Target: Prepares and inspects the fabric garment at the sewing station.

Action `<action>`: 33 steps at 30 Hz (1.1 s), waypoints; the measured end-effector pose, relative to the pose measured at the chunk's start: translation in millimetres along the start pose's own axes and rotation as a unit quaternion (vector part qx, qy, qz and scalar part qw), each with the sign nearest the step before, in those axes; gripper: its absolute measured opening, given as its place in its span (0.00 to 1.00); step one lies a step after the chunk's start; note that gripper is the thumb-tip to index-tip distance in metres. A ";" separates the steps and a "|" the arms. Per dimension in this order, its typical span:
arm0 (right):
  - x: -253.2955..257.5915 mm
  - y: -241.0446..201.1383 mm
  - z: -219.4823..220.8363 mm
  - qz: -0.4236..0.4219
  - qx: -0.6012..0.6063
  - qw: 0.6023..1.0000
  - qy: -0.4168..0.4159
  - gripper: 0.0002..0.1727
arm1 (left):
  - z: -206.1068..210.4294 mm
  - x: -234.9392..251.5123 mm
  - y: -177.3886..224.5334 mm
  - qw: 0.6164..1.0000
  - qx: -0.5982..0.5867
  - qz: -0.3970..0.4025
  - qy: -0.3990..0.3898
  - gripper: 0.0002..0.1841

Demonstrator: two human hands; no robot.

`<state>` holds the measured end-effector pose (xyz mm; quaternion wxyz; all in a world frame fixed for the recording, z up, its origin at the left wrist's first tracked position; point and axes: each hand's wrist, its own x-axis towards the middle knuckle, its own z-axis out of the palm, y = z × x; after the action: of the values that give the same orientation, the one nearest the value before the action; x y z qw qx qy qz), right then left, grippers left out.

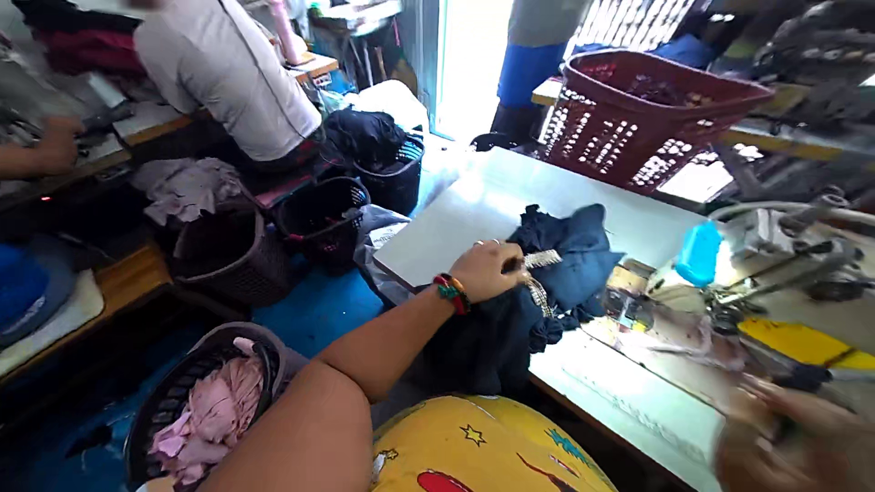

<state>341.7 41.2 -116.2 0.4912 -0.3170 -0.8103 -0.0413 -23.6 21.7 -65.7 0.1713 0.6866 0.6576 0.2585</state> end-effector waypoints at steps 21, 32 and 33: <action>38.0 -71.5 101.8 0.250 0.224 0.916 -0.222 0.11 | 56.8 -39.9 -1.6 0.932 -0.321 0.074 0.149 0.08; 35.0 -69.4 97.3 0.150 0.269 0.937 -0.164 0.10 | 79.5 -62.2 -18.7 0.932 -0.118 0.272 0.209 0.06; 31.1 -69.7 95.1 0.142 0.276 0.939 -0.146 0.10 | 81.1 -65.1 -19.3 0.931 -0.114 0.276 0.209 0.05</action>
<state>220.0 36.5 -122.5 0.4362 -0.2829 -0.7994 0.3012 7.6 -32.8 -150.7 0.0291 0.7475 0.4287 0.5066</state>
